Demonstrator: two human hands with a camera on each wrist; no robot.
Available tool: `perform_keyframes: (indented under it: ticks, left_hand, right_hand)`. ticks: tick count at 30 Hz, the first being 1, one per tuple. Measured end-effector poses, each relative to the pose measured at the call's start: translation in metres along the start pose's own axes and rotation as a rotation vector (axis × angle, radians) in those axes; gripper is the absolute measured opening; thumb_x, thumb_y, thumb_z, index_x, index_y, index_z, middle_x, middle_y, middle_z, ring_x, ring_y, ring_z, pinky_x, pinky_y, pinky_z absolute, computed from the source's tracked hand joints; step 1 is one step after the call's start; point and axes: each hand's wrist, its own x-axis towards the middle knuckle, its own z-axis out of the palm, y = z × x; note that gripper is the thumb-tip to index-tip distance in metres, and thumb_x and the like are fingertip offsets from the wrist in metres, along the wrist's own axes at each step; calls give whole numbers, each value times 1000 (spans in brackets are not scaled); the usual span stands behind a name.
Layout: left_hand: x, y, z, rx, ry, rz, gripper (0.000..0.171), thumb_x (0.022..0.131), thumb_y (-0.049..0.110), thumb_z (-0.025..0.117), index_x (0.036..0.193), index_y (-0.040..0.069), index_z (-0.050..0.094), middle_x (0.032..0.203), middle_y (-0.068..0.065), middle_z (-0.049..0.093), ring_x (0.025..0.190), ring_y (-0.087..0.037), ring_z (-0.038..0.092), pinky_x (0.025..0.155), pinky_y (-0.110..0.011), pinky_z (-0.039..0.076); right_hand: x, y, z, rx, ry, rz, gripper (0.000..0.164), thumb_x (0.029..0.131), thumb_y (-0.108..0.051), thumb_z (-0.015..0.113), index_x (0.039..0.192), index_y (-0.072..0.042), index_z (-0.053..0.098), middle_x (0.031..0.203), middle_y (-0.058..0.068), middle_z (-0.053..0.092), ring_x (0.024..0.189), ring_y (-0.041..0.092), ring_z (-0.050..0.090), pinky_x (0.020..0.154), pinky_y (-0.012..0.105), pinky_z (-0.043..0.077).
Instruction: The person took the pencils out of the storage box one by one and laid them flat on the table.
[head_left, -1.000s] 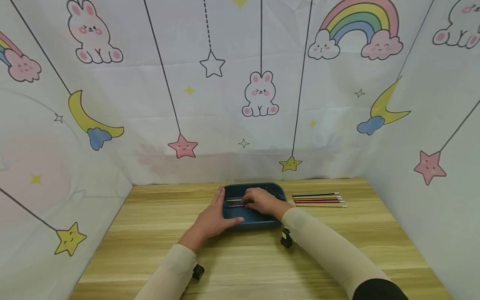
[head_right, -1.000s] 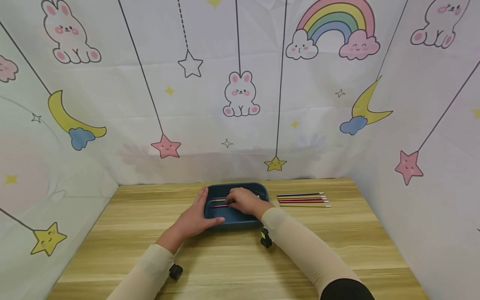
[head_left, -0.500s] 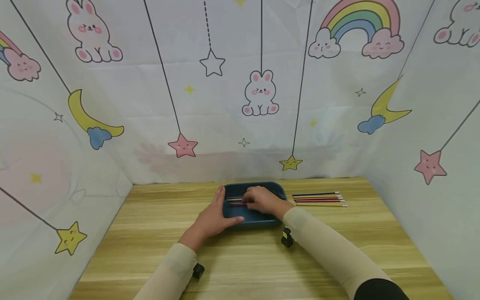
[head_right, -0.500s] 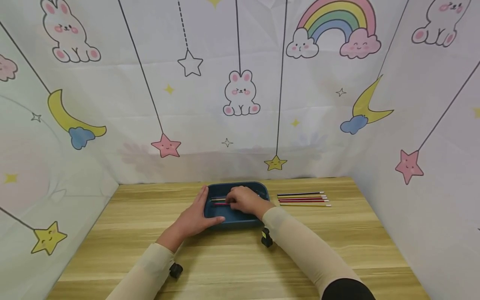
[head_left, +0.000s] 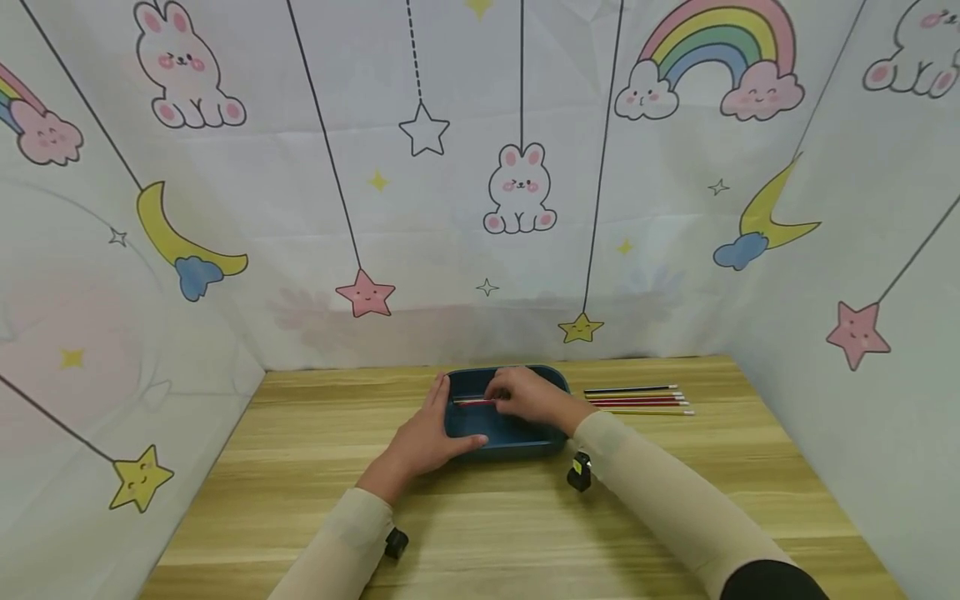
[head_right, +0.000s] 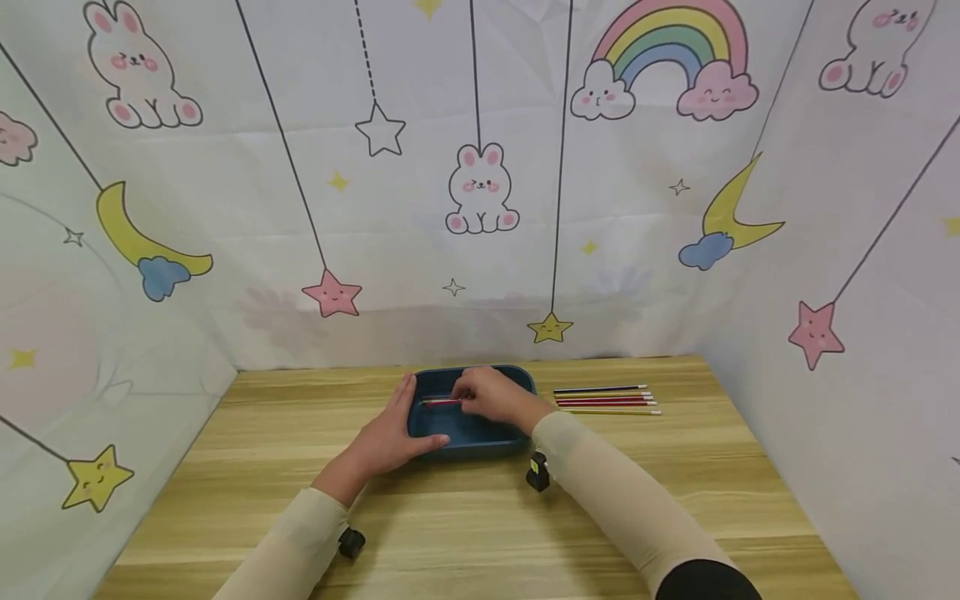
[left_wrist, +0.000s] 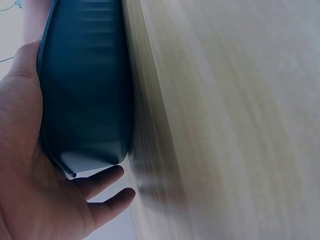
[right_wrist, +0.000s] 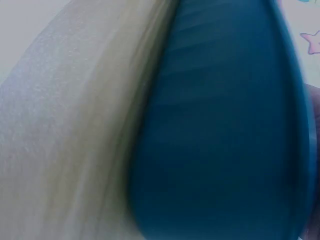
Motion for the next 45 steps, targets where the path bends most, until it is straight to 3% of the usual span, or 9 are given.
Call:
perform_keyframes:
  ticks: [10, 22, 33, 39, 45]
  left_hand:
    - [0, -1, 0, 6, -8, 4, 134, 90, 78, 77, 179, 9, 5, 187, -10, 2, 156, -44, 45, 115, -62, 49]
    - [0, -3, 2, 9, -11, 2, 135, 89, 80, 77, 179, 11, 3, 187, -10, 1, 158, -44, 43, 118, -63, 46]
    - [-1, 0, 0, 17, -9, -6, 135, 89, 78, 78, 179, 11, 2, 187, -10, 1, 154, -44, 48, 115, -62, 49]
    - [-1, 0, 1, 16, -11, 0, 135, 89, 78, 78, 179, 11, 2, 187, -10, 1, 153, -44, 49, 114, -61, 51]
    - [-1, 0, 0, 21, -12, 0, 135, 89, 79, 78, 179, 11, 2, 187, -9, 0, 150, -44, 53, 110, -61, 53]
  right_hand:
    - [-17, -3, -28, 33, -12, -2, 18, 103, -3, 74, 116, -11, 82, 112, 0, 73, 96, 14, 67, 86, 36, 59]
    - [-48, 7, -60, 115, 2, -4, 18, 106, -2, 71, 119, -6, 83, 113, 3, 74, 99, 16, 67, 87, 35, 59]
    - [-82, 18, -85, 52, 52, -14, 15, 106, -3, 73, 114, -8, 84, 109, 2, 73, 88, 12, 65, 76, 35, 59]
    - [-99, 24, -94, 68, 80, -2, 15, 105, 0, 73, 115, -3, 84, 109, 3, 75, 93, 16, 68, 78, 37, 60]
    - [-117, 32, -100, 113, 105, 19, 20, 105, 4, 71, 116, -6, 85, 114, 6, 78, 102, 23, 71, 82, 39, 61]
